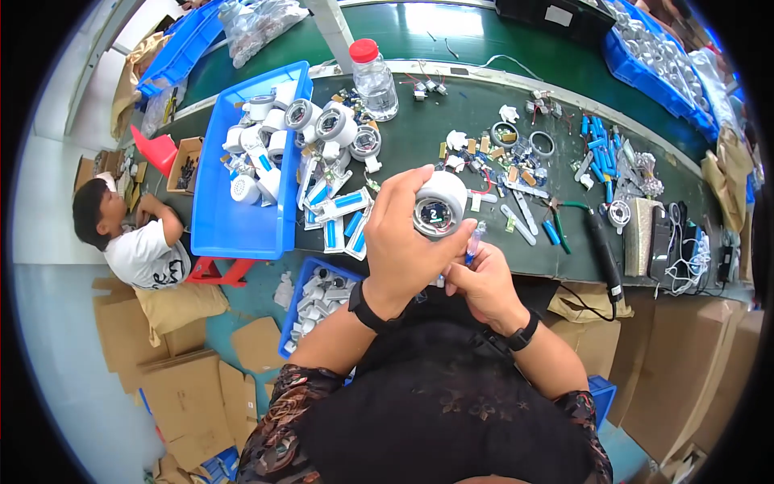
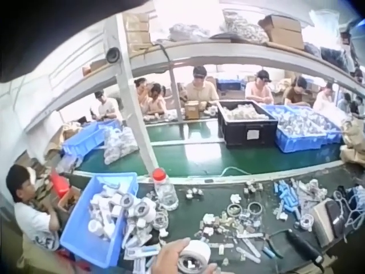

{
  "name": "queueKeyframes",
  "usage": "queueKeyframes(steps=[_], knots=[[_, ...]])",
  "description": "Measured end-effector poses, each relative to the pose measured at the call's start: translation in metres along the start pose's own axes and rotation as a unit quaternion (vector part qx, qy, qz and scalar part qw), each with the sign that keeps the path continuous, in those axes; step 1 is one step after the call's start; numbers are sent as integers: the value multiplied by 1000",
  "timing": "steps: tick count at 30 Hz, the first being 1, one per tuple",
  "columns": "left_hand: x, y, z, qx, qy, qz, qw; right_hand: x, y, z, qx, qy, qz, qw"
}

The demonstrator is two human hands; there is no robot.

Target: Assembling small plastic components using a precision manual tool on an electronics manufacturing line.

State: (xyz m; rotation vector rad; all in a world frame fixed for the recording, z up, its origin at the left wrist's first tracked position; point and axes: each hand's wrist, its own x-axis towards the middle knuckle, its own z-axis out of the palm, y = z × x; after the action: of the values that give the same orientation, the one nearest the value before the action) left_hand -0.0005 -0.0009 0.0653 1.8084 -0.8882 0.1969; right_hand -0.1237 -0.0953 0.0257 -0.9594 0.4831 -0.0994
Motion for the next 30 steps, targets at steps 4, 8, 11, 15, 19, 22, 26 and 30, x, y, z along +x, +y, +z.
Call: queueKeyframes(steps=[4, 8, 11, 15, 19, 22, 26, 30], knots=[[3, -4, -3, 23, -12, -7, 1000, 3, 2, 1, 39, -24, 23, 999], [4, -8, -8, 37, -8, -30, 999, 8, 3, 5, 35, -14, 56, 998], [5, -12, -14, 62, -11, -45, 997, 11, 4, 9, 45, -10, 75, 996], [7, -18, -21, 63, -21, -70, 995, 17, 6, 17, 37, -3, 87, 996], [8, -23, -25, 64, -27, -89, 994, 20, 5, 24, 37, -1, 91, 995], [10, -25, -28, 70, -30, -92, 993, 21, 4, 27, 51, -1, 104, 993], [12, -27, -28, 78, -34, -90, 992, 25, 7, 25, 40, -6, 103, 994], [13, -30, -27, 82, -37, -99, 991, 27, 6, 25, 36, -14, 113, 993]])
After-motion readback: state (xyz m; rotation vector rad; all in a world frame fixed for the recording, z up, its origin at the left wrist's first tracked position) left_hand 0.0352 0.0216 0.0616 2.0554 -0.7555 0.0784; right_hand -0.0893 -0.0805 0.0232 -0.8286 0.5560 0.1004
